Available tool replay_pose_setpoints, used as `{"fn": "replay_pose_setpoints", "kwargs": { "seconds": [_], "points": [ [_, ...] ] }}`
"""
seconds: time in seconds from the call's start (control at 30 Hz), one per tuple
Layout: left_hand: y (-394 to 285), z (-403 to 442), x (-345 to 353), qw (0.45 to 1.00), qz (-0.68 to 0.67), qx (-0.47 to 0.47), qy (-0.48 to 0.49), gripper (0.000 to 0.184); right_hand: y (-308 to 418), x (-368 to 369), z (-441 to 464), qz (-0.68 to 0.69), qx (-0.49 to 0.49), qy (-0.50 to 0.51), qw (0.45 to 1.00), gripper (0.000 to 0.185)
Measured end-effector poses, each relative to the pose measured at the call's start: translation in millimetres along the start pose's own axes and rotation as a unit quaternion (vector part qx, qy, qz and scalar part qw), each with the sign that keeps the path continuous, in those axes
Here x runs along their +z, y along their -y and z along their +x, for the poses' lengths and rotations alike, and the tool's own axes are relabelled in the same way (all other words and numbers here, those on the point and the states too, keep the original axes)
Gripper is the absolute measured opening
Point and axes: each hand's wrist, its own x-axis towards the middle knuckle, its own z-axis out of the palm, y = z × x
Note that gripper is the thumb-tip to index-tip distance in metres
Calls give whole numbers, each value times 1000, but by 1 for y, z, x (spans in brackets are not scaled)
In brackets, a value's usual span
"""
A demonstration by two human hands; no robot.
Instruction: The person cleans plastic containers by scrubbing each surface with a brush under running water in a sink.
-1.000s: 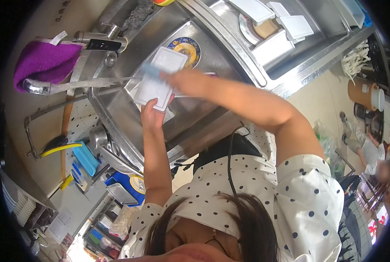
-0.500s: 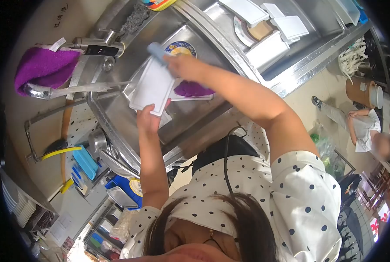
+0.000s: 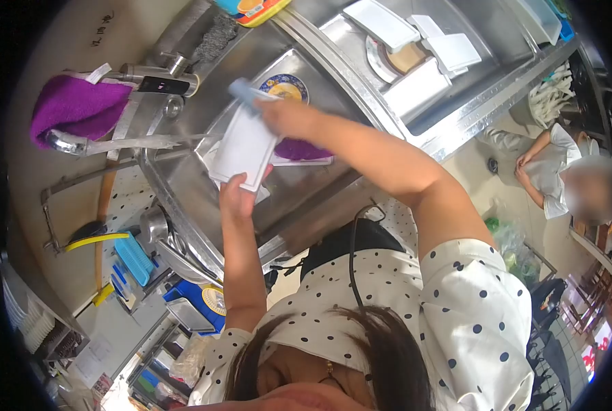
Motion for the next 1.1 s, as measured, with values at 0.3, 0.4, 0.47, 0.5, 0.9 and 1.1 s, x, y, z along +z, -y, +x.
{"fn": "replay_pose_setpoints", "kwargs": {
  "seconds": [0.3, 0.4, 0.47, 0.5, 0.9, 1.1],
  "points": [
    [-1, 3, -1, 999, 4, 3, 52, 73, -14, -27, 3, 51, 24, -76, 996, 41],
    [9, 8, -19, 999, 10, 31, 18, 71, 14, 28, -25, -36, -161, -34, 986, 41],
    [10, 13, -25, 999, 19, 43, -1, 68, 21, 20, -26, -28, -110, 41, 993, 42],
    [4, 13, -21, 998, 40, 54, 18, 61, 13, 9, -15, 30, -11, 23, 999, 43],
    [-23, 30, -27, 861, 494, 112, -51, 30, 21, -14, -16, -21, 4, -21, 1000, 42],
    [-12, 48, -42, 840, 497, 207, -70, 25, 49, 9, -36, -39, -99, 11, 994, 42]
  ]
}}
